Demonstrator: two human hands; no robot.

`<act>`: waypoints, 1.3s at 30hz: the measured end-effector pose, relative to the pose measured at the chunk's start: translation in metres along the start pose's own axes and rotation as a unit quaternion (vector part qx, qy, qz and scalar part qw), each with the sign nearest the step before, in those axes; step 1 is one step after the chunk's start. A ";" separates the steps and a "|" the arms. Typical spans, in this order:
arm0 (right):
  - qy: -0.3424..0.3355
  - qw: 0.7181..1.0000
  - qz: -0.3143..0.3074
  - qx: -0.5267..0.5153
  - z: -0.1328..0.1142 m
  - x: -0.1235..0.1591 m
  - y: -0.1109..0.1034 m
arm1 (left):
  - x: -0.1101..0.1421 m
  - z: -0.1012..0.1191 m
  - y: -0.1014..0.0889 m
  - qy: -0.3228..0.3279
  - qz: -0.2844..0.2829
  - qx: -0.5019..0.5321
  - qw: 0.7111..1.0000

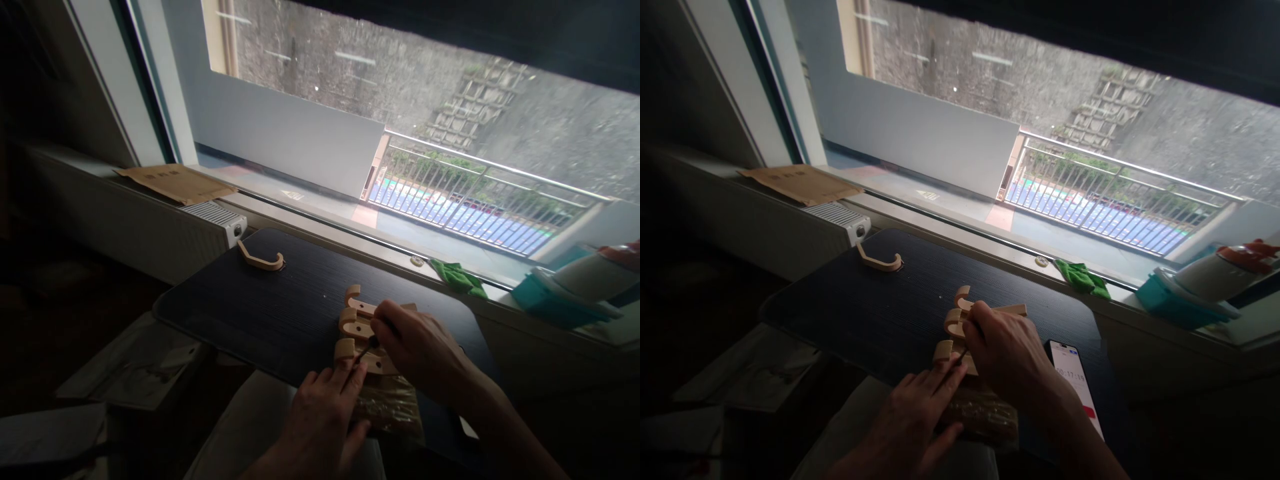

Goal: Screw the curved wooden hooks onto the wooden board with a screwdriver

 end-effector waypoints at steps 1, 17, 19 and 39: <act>-0.006 1.000 -0.006 -0.014 0.001 -0.002 0.001 | 0.000 0.000 0.000 0.002 0.003 0.005 1.000; -0.019 0.999 -0.014 0.035 -0.004 -0.017 0.003 | 0.005 0.000 0.008 0.004 0.059 -0.033 0.998; -0.009 0.999 -0.004 0.043 -0.004 -0.017 0.002 | 0.006 0.000 0.008 0.006 0.065 -0.036 0.997; 0.008 0.996 0.004 0.088 -0.008 -0.015 -0.004 | 0.010 -0.001 0.010 0.016 0.086 -0.043 0.995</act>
Point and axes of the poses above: each hand's wrist, its own x-axis away from the middle knuckle, its own y-axis out of the palm, z = x × y, the point moved 5 cm from there along -x, towards the middle knuckle, and after that the axes turned 1 degree about -z, right-handed, at the moved point
